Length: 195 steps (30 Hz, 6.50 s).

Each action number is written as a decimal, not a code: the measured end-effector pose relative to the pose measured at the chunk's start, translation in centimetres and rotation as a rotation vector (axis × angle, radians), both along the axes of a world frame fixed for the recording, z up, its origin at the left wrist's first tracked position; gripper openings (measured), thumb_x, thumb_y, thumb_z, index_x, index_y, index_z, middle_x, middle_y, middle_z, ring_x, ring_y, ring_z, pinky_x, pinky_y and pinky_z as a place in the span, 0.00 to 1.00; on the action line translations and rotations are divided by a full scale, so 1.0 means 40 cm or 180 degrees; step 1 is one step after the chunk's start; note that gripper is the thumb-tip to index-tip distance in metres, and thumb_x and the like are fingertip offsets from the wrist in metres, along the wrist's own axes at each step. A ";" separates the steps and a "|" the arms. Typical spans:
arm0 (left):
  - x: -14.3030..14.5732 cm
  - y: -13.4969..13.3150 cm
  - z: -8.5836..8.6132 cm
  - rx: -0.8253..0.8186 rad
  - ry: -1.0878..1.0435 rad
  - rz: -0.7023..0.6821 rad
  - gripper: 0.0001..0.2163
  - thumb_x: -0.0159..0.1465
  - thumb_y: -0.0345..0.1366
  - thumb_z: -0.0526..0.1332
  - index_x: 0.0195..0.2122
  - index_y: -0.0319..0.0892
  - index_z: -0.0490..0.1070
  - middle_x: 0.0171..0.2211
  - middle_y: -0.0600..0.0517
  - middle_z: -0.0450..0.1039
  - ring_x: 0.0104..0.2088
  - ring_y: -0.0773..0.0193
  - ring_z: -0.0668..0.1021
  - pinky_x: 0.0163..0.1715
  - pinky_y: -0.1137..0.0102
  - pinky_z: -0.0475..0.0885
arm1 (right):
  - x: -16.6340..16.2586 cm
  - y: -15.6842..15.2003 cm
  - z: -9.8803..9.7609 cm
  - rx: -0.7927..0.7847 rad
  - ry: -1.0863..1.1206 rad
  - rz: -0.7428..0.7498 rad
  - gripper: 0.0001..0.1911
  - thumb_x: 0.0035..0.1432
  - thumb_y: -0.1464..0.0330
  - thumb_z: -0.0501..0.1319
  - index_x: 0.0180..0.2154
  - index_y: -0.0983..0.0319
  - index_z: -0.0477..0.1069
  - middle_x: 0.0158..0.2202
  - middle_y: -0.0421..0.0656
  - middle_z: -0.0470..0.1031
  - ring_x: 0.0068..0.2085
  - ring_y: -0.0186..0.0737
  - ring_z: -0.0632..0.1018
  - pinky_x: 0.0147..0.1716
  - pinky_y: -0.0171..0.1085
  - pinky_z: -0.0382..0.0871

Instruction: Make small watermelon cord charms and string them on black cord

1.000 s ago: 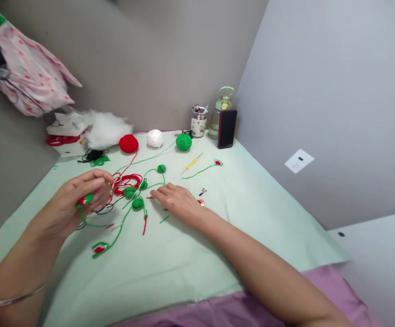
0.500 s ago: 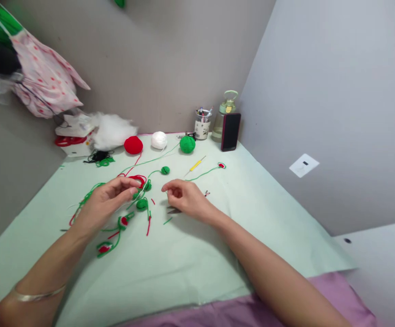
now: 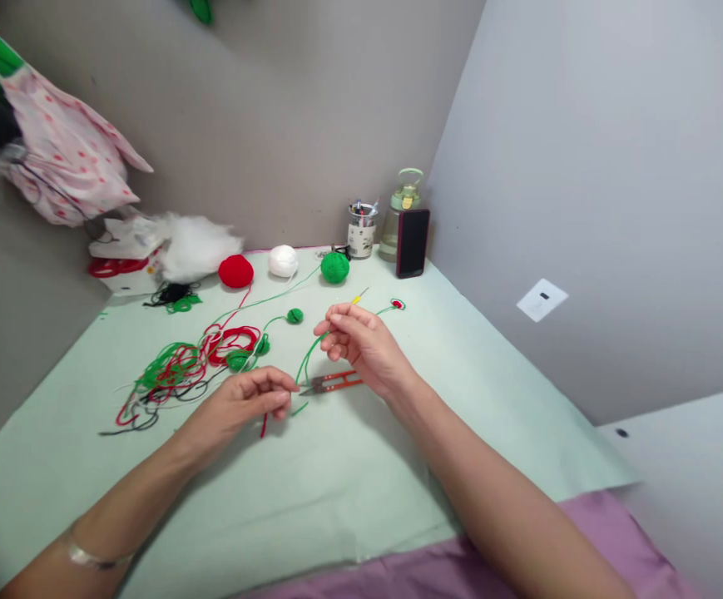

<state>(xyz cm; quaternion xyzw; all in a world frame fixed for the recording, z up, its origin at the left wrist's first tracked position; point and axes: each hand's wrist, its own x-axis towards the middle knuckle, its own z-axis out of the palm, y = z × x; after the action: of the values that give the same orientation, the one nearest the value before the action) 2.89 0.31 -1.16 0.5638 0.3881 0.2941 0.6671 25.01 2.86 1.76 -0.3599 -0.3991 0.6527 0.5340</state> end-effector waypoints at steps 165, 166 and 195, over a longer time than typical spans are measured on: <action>0.014 -0.020 0.024 0.0156 -0.0410 0.0520 0.07 0.63 0.38 0.66 0.40 0.43 0.74 0.33 0.54 0.78 0.36 0.66 0.80 0.41 0.73 0.71 | 0.018 -0.056 0.012 0.3492 -0.3833 -0.0242 0.10 0.65 0.77 0.57 0.35 0.60 0.75 0.33 0.41 0.65 0.33 0.32 0.69 0.31 0.31 0.65; 0.014 -0.020 0.024 0.0155 -0.0387 0.0512 0.07 0.63 0.38 0.66 0.40 0.43 0.74 0.33 0.54 0.78 0.36 0.66 0.80 0.41 0.73 0.71 | 0.019 -0.055 0.010 0.3533 -0.3888 -0.0262 0.11 0.65 0.77 0.57 0.34 0.60 0.74 0.33 0.41 0.65 0.33 0.32 0.69 0.30 0.31 0.64; 0.009 -0.024 0.027 0.0271 -0.0298 0.0081 0.07 0.66 0.40 0.62 0.39 0.42 0.73 0.33 0.53 0.74 0.37 0.63 0.77 0.43 0.70 0.70 | 0.016 -0.067 0.015 0.4118 -0.4066 -0.0204 0.15 0.64 0.81 0.52 0.36 0.60 0.73 0.33 0.41 0.65 0.33 0.33 0.68 0.28 0.31 0.63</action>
<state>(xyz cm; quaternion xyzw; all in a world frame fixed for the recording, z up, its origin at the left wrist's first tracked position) 3.26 -0.65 -0.07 0.5723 0.3507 0.3449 0.6561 25.63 0.20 2.35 -0.2941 -0.8973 -0.0376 0.3269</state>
